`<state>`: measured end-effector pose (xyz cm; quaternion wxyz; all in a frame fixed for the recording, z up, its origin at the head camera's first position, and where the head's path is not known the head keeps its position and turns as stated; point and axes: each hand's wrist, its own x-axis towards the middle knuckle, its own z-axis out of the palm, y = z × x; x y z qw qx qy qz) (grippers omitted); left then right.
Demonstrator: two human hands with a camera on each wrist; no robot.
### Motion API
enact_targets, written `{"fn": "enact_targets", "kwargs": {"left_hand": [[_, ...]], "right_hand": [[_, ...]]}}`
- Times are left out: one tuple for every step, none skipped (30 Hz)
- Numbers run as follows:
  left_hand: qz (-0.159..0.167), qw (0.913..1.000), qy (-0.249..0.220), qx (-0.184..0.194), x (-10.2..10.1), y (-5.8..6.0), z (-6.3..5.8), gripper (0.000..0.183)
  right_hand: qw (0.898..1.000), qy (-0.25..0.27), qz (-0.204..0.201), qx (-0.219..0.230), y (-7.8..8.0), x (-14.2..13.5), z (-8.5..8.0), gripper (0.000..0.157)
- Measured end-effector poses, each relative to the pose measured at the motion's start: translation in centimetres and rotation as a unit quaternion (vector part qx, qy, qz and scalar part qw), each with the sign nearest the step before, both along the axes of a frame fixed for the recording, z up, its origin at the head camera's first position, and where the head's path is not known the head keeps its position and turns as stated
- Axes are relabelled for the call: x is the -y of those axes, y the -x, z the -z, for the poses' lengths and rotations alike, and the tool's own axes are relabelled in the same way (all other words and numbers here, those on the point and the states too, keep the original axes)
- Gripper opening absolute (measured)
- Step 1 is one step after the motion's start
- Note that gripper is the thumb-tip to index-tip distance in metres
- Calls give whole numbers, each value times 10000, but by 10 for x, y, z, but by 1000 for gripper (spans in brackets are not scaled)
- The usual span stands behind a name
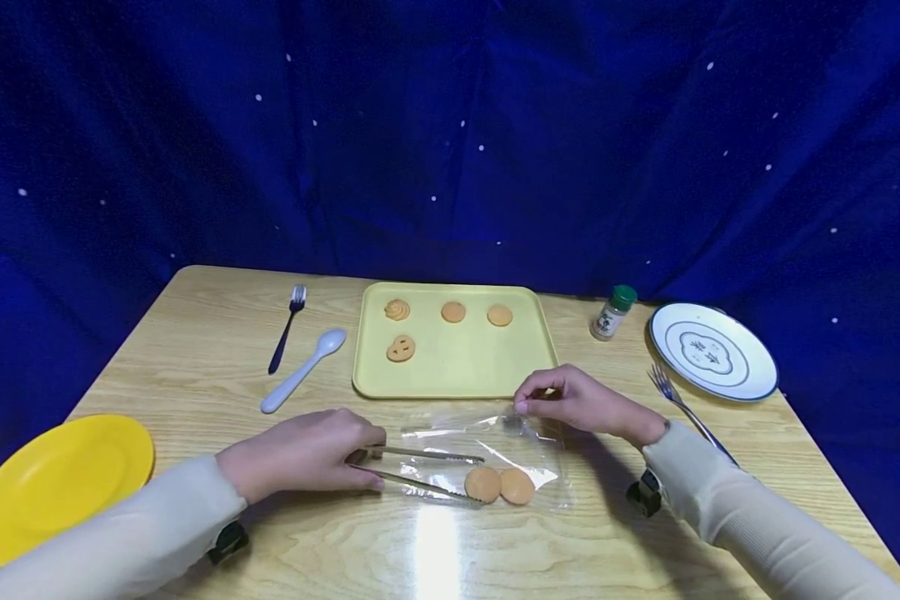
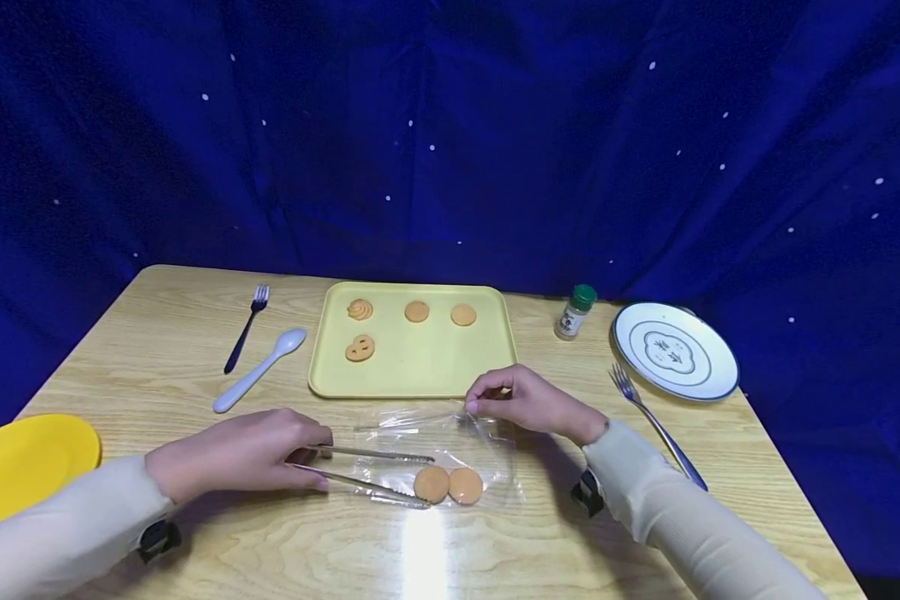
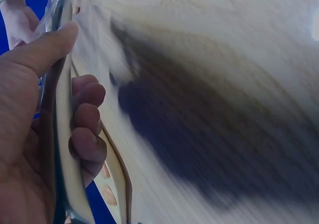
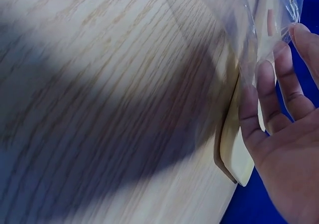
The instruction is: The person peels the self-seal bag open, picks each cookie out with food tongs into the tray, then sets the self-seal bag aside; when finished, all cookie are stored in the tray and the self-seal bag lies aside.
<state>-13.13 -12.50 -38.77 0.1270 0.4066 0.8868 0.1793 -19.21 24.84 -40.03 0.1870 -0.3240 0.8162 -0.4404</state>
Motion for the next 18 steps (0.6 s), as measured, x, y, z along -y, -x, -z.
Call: {"fn": "enact_targets", "kwargs": {"left_hand": [[15,10000,32,-24,-1,0,0,33],[29,9999,66,-71,-3,-1,0,33],[46,9999,92,-125,-4,-1,1,33],[69,9997,113,-203,-5,-1,1,33],[99,9995,130,-278,-6,-2,1,33],[129,9992,143,-353,-6,-2,1,33],[154,9990,143,-407,-7,-3,1,33],[172,9988,133,-434,-8,-3,2,32],[190,9988,105,-436,-8,-3,2,32],[206,9988,78,-427,-8,-3,2,32],[223,9990,57,-395,-8,-3,2,31],[231,9991,34,-359,-8,-3,2,31],[238,9992,11,-321,-8,-4,1,31],[237,9993,-4,-292,-7,-4,1,31],[232,9994,-23,-269,-6,-5,0,30],[230,9994,-43,-262,-5,-5,-2,29],[225,9994,-78,-249,-4,-5,-3,28],[219,9994,-115,-261,-2,-6,-5,26]], "right_hand": [[10000,-8,0,7,0,0,0,11],[10000,-10,0,13,0,1,-1,12],[10000,-5,-9,19,0,1,-1,12],[10000,-3,-14,30,0,1,-1,12],[10000,2,-23,38,0,1,-1,11],[10000,11,-34,48,0,1,-1,11],[10000,16,-38,56,0,1,-1,11],[10000,24,-43,61,-1,1,-1,11],[10000,33,-51,67,-1,1,-1,11],[10000,37,-60,67,-1,1,-1,11],[9999,51,-72,82,-1,1,-2,12],[9999,64,-99,79,-1,1,-2,12],[9999,73,-115,89,-1,1,-2,12],[9998,78,-131,99,-1,0,-1,13],[9998,81,-151,107,-1,0,-1,13],[9998,81,-163,118,-2,0,-1,13],[9997,85,-173,128,-2,0,-2,14],[9997,85,-185,118,-2,0,-2,14]]}}
